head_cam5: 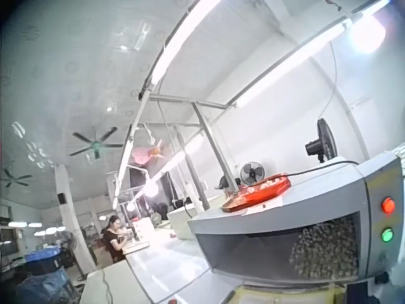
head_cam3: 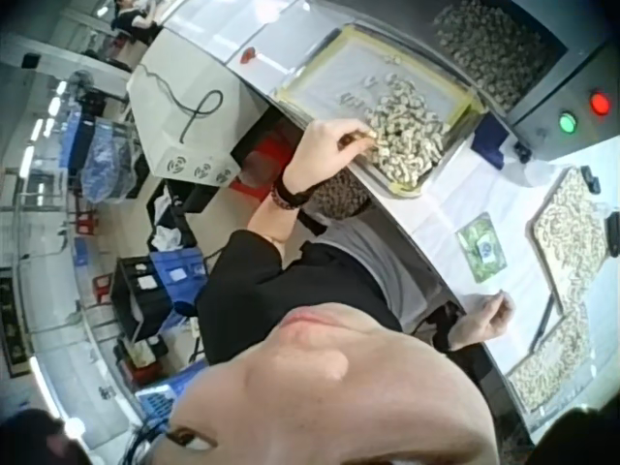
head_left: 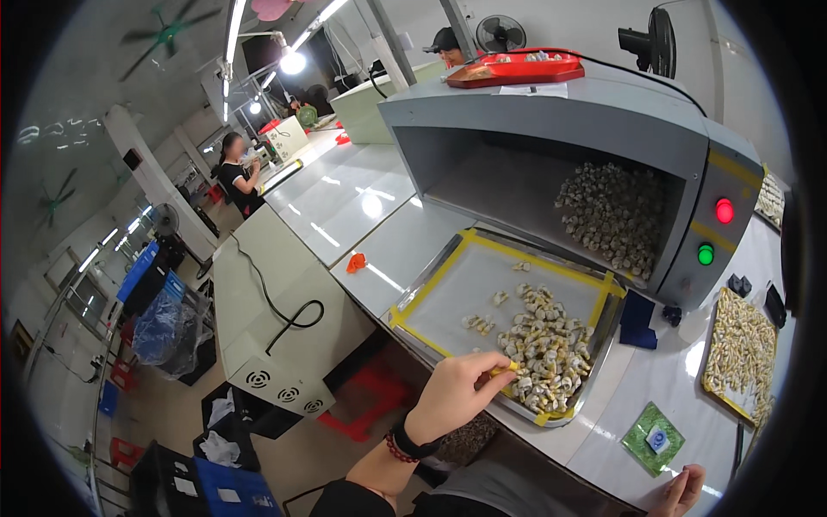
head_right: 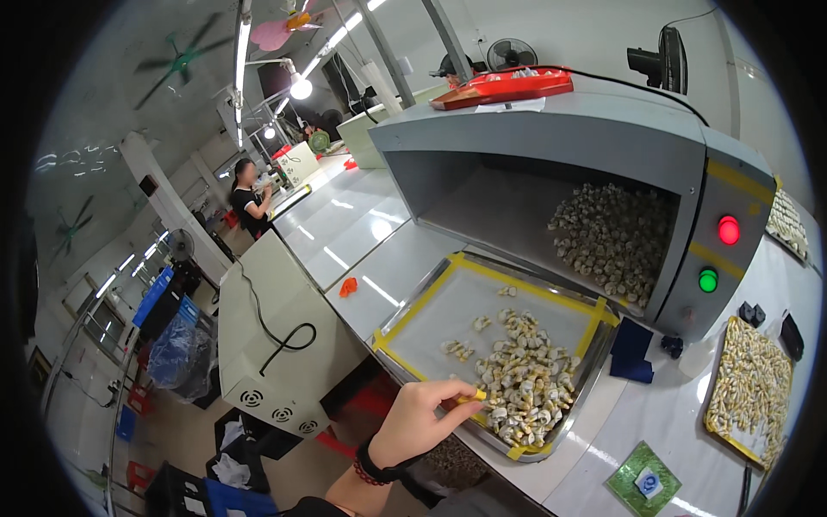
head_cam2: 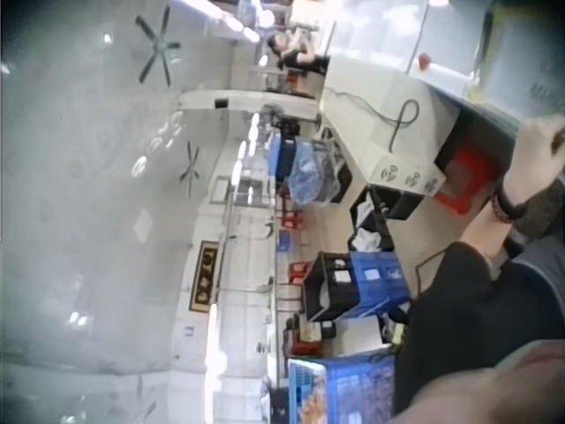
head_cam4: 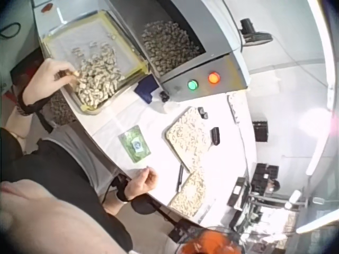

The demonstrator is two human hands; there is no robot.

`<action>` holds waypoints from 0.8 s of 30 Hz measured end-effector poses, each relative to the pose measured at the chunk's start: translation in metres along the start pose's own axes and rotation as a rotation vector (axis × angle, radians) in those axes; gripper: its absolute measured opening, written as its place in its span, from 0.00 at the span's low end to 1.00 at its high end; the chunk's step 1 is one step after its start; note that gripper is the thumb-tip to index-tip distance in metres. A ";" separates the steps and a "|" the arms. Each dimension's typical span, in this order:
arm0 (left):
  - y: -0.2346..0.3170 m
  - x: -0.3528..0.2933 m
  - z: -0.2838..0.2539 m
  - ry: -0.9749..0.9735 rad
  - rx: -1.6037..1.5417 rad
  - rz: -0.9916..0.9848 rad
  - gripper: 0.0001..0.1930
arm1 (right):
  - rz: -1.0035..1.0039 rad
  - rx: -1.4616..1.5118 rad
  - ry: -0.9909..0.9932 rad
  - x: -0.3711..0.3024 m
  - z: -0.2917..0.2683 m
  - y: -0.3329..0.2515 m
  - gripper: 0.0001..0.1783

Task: The person sits at a workstation and repeatedly picks up small white and yellow components from a tray. They manipulate the components with their hands, which are protected by yellow finger cots, and place the assembled units into a yellow tray. The process involves picking, aligning, and placing the small parts one by one.

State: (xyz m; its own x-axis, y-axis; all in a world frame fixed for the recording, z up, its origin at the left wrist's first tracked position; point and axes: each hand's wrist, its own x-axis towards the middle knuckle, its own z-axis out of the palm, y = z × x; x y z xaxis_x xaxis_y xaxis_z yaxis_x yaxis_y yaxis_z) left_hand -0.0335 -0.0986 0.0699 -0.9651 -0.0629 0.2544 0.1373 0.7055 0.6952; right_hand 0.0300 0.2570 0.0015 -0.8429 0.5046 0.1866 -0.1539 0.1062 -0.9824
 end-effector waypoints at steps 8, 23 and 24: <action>0.003 0.000 -0.003 0.018 0.006 0.016 0.09 | -0.022 -0.038 -0.002 0.001 0.000 0.002 0.06; -0.005 -0.001 -0.004 -0.019 -0.004 -0.007 0.09 | -0.077 -0.037 0.039 0.001 0.003 0.001 0.05; -0.005 0.000 -0.003 -0.022 -0.010 -0.007 0.09 | -0.076 -0.040 0.041 0.001 0.003 0.001 0.05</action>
State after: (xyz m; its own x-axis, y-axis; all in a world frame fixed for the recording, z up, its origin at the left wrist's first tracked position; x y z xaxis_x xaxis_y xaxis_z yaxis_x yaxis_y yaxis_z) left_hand -0.0332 -0.1047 0.0685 -0.9707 -0.0519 0.2348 0.1329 0.6982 0.7034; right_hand 0.0275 0.2547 0.0004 -0.8080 0.5281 0.2613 -0.1946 0.1794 -0.9643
